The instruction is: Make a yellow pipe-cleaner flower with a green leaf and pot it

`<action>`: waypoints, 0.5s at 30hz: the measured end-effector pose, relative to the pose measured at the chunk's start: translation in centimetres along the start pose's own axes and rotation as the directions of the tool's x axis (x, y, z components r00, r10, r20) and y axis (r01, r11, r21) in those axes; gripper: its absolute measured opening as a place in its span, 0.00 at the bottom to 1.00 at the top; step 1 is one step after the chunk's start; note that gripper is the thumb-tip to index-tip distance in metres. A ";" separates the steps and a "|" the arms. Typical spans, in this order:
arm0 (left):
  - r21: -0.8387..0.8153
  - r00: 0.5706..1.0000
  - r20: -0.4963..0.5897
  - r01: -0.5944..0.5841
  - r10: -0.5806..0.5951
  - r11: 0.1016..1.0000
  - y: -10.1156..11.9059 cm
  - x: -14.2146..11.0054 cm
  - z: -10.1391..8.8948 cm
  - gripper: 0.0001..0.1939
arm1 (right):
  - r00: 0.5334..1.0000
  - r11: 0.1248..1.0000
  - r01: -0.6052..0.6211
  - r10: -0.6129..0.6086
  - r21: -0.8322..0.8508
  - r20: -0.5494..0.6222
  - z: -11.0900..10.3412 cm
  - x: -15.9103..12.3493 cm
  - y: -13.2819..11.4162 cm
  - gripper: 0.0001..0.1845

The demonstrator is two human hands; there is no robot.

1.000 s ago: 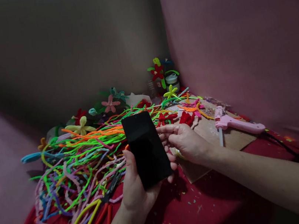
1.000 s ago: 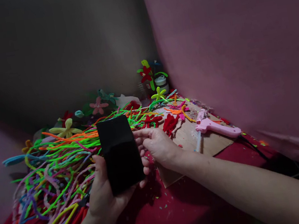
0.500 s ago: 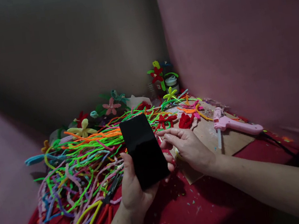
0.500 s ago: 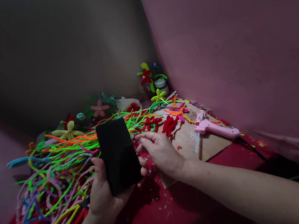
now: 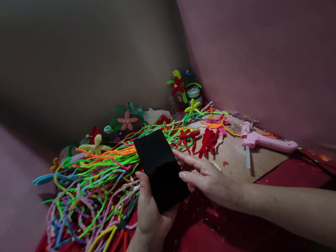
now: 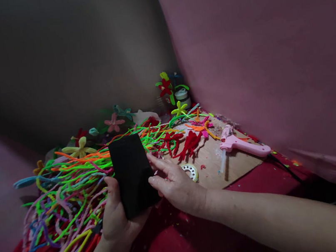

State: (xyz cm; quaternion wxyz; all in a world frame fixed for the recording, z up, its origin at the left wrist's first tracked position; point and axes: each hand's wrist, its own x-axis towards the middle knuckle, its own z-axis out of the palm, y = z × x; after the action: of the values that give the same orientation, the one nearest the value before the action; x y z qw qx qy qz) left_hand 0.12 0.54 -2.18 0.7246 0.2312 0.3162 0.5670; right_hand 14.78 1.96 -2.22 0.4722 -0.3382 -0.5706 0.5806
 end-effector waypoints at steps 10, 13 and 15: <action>-0.045 0.994 0.106 -0.011 0.016 0.999 0.2 -0.1 -0.3 0.29 | 0.988 0.976 0.152 -0.150 -0.155 0.023 -0.2 -0.1 1.1 0.32; -0.049 0.984 0.180 0.014 -0.005 0.999 0.4 0.1 -0.4 0.30 | 0.986 0.968 0.164 -0.162 -0.190 0.028 -0.2 -0.2 1.4 0.34; -0.042 0.986 0.164 0.015 -0.008 0.999 0.5 0.2 -0.5 0.30 | 0.988 0.963 0.153 -0.150 -0.220 0.032 -0.2 -0.2 1.4 0.35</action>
State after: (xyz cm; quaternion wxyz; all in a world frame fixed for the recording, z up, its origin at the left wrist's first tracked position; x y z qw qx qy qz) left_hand -0.50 0.88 -2.22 0.7562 0.2597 0.2446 0.5486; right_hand 14.79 2.01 -3.67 0.4702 -0.3398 -0.6597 0.4778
